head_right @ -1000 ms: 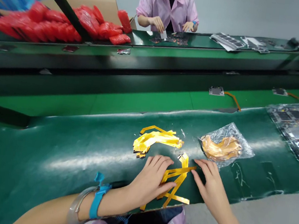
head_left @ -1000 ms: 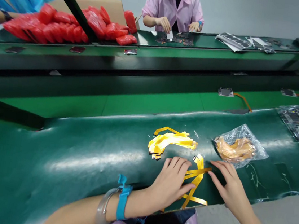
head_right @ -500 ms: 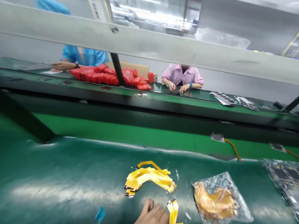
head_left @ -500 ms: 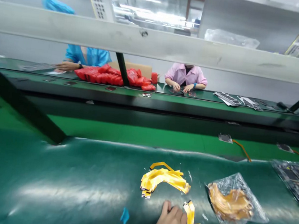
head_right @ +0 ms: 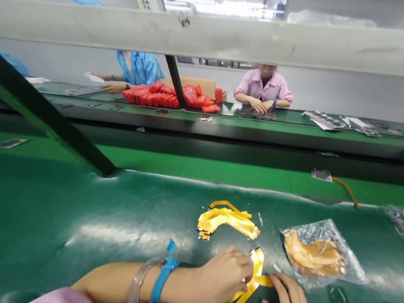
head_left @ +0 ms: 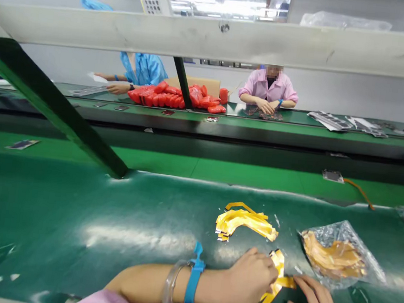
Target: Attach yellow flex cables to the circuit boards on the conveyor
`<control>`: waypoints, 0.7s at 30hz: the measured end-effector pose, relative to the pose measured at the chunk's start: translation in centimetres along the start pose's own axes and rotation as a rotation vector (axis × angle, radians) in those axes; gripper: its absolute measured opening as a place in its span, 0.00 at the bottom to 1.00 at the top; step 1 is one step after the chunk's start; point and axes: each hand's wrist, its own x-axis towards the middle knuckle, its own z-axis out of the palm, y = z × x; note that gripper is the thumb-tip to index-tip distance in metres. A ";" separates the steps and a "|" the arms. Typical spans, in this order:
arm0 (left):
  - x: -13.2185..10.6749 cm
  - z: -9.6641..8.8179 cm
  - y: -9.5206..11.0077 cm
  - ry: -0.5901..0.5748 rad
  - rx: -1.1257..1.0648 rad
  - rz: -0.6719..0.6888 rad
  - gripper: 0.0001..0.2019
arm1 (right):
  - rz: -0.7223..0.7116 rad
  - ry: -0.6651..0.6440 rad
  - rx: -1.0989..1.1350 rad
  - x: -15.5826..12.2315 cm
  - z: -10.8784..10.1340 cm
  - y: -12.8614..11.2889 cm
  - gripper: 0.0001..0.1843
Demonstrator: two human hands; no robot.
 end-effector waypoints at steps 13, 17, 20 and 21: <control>-4.3 -5.5 -6.6 0.108 -0.357 -0.122 0.05 | 0.163 -0.341 0.120 4.2 -1.2 -3.5 0.07; -3.8 -5.1 -7.3 0.102 -0.345 -0.079 0.05 | 0.204 -0.336 0.105 4.1 -1.3 -4.3 0.04; -1.6 -4.9 -7.6 0.047 -0.234 0.012 0.04 | 0.264 -0.316 0.086 3.8 -1.1 -4.4 0.06; -0.6 -4.9 -7.6 0.023 -0.188 0.054 0.04 | 0.276 -0.312 0.078 3.9 -1.0 -4.4 0.08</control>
